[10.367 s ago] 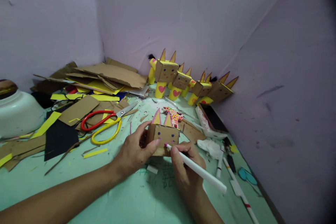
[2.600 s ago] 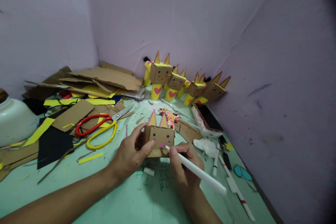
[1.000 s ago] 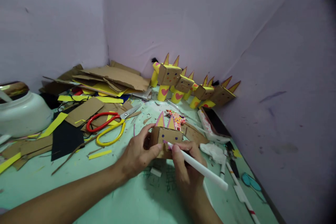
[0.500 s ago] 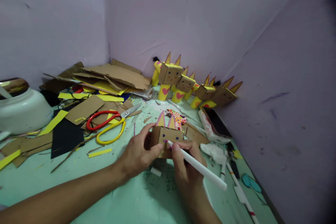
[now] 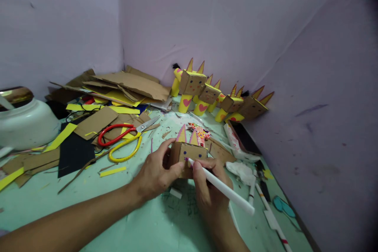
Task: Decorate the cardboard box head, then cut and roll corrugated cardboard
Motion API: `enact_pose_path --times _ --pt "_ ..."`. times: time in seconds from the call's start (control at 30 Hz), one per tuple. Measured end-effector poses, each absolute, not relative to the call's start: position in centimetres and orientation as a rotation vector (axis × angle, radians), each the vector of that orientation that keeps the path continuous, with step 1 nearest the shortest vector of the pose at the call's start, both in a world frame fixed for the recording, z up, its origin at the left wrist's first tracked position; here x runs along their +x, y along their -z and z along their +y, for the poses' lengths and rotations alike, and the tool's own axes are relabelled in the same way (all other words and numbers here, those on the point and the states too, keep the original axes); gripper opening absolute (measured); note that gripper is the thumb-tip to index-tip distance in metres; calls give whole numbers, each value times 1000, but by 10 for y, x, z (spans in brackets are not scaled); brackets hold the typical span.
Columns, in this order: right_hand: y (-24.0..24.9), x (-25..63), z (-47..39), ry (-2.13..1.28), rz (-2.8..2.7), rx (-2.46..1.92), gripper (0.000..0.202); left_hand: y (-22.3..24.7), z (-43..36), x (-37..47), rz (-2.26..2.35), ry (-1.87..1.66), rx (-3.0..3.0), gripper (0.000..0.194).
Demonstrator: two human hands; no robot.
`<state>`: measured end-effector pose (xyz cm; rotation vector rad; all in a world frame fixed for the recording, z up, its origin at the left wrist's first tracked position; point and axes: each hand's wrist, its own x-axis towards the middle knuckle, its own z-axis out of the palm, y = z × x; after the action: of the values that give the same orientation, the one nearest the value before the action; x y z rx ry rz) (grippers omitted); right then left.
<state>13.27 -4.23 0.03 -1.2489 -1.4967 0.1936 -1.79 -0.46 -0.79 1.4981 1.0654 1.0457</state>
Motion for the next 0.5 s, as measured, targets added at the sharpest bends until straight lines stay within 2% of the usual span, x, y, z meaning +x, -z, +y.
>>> enact_pose_path --times 0.5 --pt "-3 132 -45 -209 -1505 -1286 17 7 -5 -19 1118 -1020 1506 69"
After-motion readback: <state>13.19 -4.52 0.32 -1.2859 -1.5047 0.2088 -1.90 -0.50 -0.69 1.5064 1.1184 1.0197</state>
